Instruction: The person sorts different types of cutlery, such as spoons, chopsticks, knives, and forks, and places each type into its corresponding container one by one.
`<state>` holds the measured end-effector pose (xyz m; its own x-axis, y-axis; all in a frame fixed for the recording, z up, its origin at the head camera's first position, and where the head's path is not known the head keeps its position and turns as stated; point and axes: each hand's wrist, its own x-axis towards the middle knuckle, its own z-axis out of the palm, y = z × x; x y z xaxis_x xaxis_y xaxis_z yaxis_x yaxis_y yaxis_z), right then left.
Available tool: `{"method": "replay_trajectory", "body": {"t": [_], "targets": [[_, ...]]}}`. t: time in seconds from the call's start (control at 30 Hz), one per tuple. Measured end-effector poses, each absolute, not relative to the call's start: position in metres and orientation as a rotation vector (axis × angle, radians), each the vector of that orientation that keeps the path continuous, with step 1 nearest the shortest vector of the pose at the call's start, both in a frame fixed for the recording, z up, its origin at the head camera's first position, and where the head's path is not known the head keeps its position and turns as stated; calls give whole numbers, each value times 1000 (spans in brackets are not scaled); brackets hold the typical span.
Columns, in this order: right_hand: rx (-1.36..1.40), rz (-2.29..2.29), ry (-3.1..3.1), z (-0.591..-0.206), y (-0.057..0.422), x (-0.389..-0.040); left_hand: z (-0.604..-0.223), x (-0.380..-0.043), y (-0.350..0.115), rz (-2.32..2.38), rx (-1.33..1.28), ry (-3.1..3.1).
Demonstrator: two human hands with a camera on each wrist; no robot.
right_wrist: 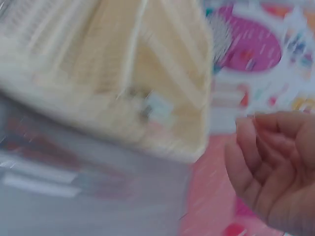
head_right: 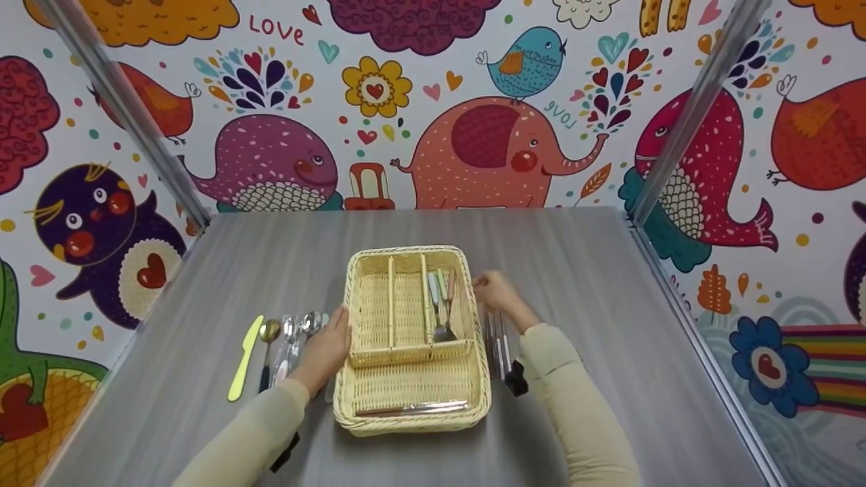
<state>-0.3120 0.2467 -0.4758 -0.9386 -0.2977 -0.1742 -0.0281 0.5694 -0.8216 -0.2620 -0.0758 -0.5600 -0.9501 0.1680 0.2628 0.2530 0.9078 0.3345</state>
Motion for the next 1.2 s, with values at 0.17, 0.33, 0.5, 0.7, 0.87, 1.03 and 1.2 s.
{"method": "replay_trajectory", "body": {"t": [0.17,0.33,0.5,0.7,0.87,1.03,1.2], "targets": [[145,-1317,2509,-512,279,-308,-560,-262,-75,-529,-309,-2868],[320,-1302,2448,-542,286,-299,-559,-263,-75,-531,-325,-2879],[314,-1154,2560,-558,283,-296,-558,-265,-75,-572,-292,-2940],[286,-942,2675,-564,278,-292,-558,-264,-75,-505,-323,-2910],[297,-929,2721,-564,273,-289,-560,-268,-78,-502,-339,-2949],[293,-882,2762,-567,272,-288,-562,-271,-80,-511,-343,-3010],[289,-1010,2705,-570,277,-291,-562,-273,-81,-540,-376,-3019]]}}
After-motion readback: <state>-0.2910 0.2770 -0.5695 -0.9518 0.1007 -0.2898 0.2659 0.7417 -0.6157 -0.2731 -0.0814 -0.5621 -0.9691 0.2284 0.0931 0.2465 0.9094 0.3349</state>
